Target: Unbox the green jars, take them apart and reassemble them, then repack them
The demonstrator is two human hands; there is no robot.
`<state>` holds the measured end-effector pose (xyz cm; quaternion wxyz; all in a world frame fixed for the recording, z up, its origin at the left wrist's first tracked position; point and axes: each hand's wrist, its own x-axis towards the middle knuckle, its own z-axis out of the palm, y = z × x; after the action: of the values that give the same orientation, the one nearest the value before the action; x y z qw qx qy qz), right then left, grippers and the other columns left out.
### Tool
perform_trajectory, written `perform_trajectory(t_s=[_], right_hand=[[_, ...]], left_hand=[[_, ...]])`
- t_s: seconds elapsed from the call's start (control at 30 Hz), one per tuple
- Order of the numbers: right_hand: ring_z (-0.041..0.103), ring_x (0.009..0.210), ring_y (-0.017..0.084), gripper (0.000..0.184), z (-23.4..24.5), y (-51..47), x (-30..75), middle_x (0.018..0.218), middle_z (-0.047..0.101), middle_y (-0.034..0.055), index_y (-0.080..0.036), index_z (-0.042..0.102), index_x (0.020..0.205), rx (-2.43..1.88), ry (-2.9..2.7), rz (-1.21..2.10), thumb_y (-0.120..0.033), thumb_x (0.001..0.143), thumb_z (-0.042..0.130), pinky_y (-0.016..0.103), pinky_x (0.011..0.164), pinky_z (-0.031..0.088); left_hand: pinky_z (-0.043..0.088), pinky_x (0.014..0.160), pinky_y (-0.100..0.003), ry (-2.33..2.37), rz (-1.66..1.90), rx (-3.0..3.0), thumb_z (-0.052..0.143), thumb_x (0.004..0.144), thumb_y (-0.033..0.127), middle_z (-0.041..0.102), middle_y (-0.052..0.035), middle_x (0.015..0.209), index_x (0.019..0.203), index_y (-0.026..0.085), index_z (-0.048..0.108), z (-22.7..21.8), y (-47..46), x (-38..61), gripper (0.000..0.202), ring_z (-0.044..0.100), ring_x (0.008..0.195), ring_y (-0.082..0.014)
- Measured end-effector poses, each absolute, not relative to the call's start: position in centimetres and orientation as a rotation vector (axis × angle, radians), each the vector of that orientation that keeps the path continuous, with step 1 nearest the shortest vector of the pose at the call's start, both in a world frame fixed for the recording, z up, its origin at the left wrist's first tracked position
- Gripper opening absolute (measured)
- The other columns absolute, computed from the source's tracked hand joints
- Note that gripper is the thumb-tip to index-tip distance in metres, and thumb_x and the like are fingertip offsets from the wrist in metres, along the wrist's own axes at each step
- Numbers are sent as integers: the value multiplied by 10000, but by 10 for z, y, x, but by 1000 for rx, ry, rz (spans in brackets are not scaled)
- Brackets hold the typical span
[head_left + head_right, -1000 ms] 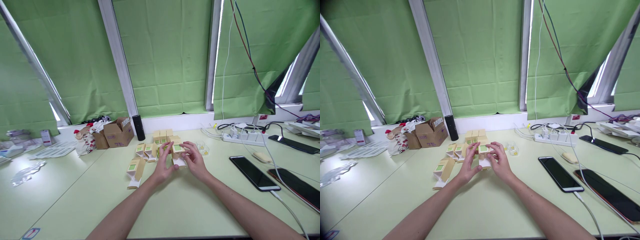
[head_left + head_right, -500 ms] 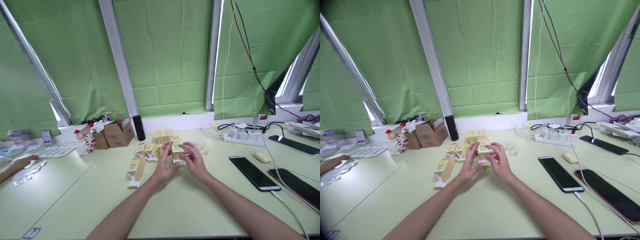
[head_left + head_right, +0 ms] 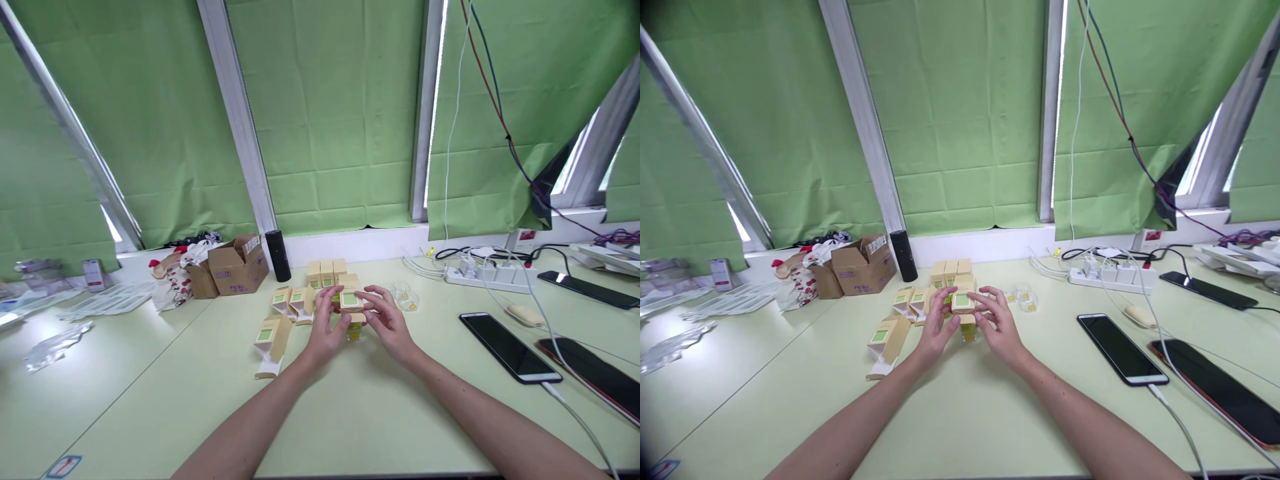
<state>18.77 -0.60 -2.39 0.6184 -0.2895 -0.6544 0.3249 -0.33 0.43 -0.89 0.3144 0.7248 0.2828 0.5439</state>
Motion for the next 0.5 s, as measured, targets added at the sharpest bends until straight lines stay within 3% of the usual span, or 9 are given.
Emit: perform_trajectory(t_s=[0.5], right_hand=[[665,1027,201,406,-24,-8,189,1430,429,113,-320,681,1358,-632,-1549,730,-490,993,631,419,902,648]], left_hand=[[521,1029,-430,777,1481,1858,629,979,492,430,-103,1457,1377,294,536,-6,1,-1,454,611,1146,-234]])
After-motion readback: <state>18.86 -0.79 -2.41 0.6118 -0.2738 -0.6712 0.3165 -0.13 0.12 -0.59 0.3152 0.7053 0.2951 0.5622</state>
